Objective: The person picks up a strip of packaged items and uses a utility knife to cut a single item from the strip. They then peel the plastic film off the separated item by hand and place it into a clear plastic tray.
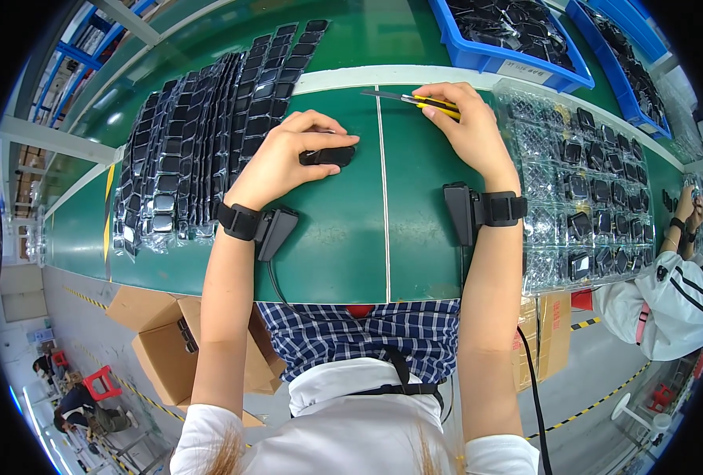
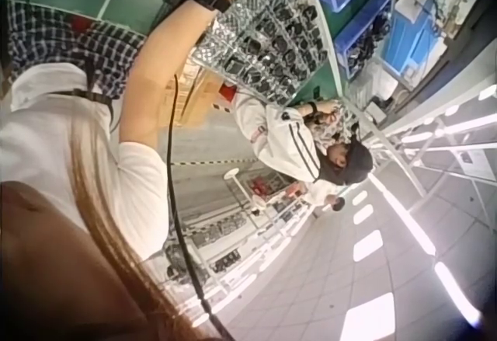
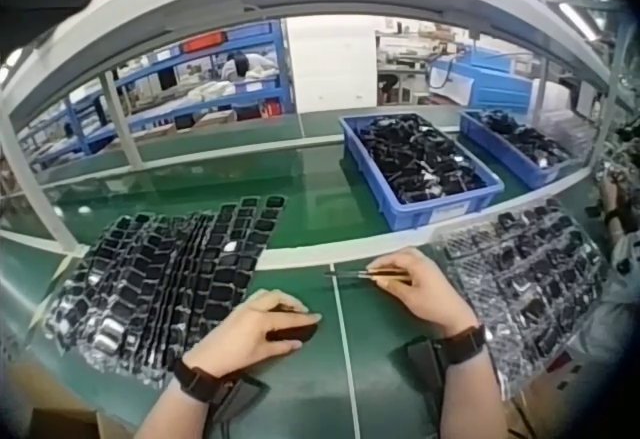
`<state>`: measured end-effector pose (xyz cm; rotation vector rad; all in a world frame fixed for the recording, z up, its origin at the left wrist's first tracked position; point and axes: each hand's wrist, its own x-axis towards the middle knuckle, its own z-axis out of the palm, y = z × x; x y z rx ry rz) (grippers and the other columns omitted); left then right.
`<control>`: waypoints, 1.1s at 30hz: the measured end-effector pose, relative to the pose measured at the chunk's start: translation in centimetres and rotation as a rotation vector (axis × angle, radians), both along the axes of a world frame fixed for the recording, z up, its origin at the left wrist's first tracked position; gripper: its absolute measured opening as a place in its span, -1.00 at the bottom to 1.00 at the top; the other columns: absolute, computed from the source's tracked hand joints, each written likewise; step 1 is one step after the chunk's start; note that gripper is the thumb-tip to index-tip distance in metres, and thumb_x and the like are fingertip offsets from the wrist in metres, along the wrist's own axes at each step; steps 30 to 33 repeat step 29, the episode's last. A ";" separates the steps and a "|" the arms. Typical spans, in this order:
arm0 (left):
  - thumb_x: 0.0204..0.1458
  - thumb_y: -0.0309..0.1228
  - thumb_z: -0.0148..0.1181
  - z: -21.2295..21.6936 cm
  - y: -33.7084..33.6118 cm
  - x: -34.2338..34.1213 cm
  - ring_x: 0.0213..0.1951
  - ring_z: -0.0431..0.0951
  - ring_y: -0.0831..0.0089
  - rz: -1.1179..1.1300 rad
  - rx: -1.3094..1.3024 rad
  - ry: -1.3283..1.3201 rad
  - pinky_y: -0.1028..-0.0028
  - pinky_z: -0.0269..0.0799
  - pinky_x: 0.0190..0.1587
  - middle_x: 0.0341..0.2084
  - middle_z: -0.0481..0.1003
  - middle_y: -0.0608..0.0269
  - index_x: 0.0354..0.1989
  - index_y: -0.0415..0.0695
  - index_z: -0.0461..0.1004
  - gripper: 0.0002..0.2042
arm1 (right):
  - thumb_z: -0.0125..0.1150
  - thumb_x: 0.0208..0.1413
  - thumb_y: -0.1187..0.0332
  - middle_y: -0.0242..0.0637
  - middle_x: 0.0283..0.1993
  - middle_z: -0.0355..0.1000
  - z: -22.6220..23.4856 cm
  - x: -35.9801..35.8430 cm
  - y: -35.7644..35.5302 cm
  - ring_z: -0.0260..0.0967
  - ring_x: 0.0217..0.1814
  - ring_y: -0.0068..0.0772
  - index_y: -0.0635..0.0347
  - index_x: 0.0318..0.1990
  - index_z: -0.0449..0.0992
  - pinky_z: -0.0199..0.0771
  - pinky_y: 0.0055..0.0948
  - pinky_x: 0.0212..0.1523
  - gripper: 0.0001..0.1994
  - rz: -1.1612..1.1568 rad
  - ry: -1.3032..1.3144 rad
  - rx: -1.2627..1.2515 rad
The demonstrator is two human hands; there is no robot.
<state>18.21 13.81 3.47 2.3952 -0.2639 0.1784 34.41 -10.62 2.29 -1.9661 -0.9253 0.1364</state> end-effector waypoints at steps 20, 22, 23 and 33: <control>-0.13 -0.28 0.46 0.5 0.8 -1.2 0.09 0.46 0.16 0.149 0.215 -0.031 0.20 0.35 0.14 0.03 0.51 0.17 0.12 0.16 0.56 -0.47 | 0.20 0.19 0.50 -0.26 0.00 0.43 -0.5 0.3 -0.2 0.45 0.10 -0.34 0.15 0.02 0.56 0.40 -0.38 0.19 -0.75 -0.023 -0.055 -0.048; -0.16 -0.35 0.48 1.3 0.7 -1.6 0.06 0.49 0.16 0.199 0.156 0.049 0.22 0.37 0.15 0.04 0.51 0.15 0.20 0.08 0.48 -0.38 | 0.22 0.19 0.47 -0.26 0.00 0.43 -0.7 0.2 0.0 0.43 0.11 -0.31 0.11 0.01 0.57 0.33 -0.24 0.26 -0.76 -0.024 -0.116 -0.089; -0.18 -0.38 0.49 1.5 0.5 -1.5 0.04 0.50 0.16 0.217 0.125 0.089 0.23 0.38 0.15 0.04 0.51 0.13 0.23 0.04 0.44 -0.33 | 0.22 0.19 0.47 -0.26 0.00 0.43 -0.7 0.0 0.0 0.43 0.11 -0.31 0.11 0.01 0.57 0.33 -0.24 0.26 -0.76 -0.048 -0.122 -0.097; -0.20 -0.36 0.50 1.4 0.5 -1.5 0.06 0.48 0.15 0.221 0.001 0.154 0.21 0.37 0.18 0.03 0.51 0.10 0.29 0.09 0.37 -0.25 | 0.25 0.20 0.35 -0.27 0.03 0.43 0.1 -1.4 1.2 0.26 0.30 -0.27 0.00 0.01 0.58 -0.26 0.29 0.43 -0.76 -0.132 -0.131 -0.351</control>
